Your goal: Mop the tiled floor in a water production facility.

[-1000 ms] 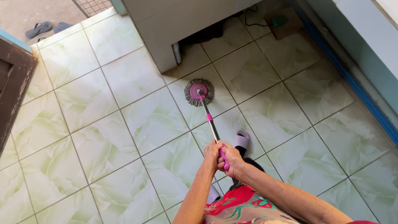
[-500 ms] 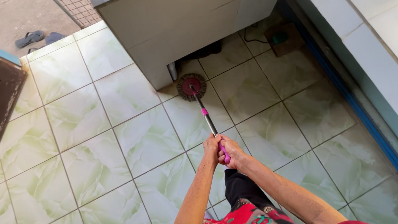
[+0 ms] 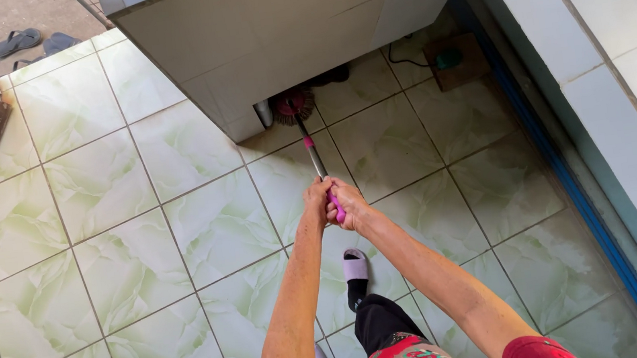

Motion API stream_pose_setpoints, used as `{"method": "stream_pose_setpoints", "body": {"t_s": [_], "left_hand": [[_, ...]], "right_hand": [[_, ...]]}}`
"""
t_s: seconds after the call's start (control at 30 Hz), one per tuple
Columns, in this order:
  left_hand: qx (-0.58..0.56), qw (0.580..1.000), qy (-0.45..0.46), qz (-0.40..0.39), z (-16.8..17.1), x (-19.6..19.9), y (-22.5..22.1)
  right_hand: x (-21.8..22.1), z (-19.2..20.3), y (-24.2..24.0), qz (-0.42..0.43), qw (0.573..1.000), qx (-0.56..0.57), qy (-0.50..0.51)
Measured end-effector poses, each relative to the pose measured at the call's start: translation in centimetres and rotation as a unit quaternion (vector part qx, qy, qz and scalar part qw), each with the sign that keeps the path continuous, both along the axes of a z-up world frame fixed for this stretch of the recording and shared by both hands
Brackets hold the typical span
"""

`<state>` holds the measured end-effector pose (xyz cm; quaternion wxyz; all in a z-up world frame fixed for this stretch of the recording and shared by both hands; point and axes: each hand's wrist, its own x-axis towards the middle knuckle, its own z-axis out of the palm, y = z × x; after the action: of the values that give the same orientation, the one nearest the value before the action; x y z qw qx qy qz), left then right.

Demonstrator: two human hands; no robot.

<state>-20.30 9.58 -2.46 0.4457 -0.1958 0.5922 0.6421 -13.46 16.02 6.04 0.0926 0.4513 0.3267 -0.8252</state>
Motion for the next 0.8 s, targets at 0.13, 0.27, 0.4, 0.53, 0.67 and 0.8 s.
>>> {"method": "stream_pose_setpoints", "body": {"t_s": [0.13,0.27,0.4,0.53,0.67,0.8], "left_hand": [[0.035,0.999,-0.003,0.028,-7.4,2.2,-0.2],[-0.073,0.97,0.22,-0.081,-6.2,8.2,-2.7],[-0.073,0.973,0.181,-0.126,-2.4,15.5,-8.0],[-0.003,0.973,0.182,-0.142,-3.0,21.5,-13.4],[-0.013,0.974,0.132,-0.182,0.9,23.5,-15.6],[-0.052,0.917,0.295,-0.264,-4.6,21.4,-12.3]], "right_hand": [[2.6,-4.3,-0.7,-0.008,1.0,-0.011,0.011],[8.8,-3.7,-4.3,-0.036,0.998,0.014,0.041],[16.5,-2.9,-9.8,-0.109,0.994,-0.015,0.006],[22.1,-1.0,-16.1,-0.173,0.985,-0.022,-0.009],[24.3,-0.2,-18.6,-0.222,0.974,-0.018,-0.052],[22.4,0.0,-15.9,-0.224,0.974,-0.024,-0.015]]}}
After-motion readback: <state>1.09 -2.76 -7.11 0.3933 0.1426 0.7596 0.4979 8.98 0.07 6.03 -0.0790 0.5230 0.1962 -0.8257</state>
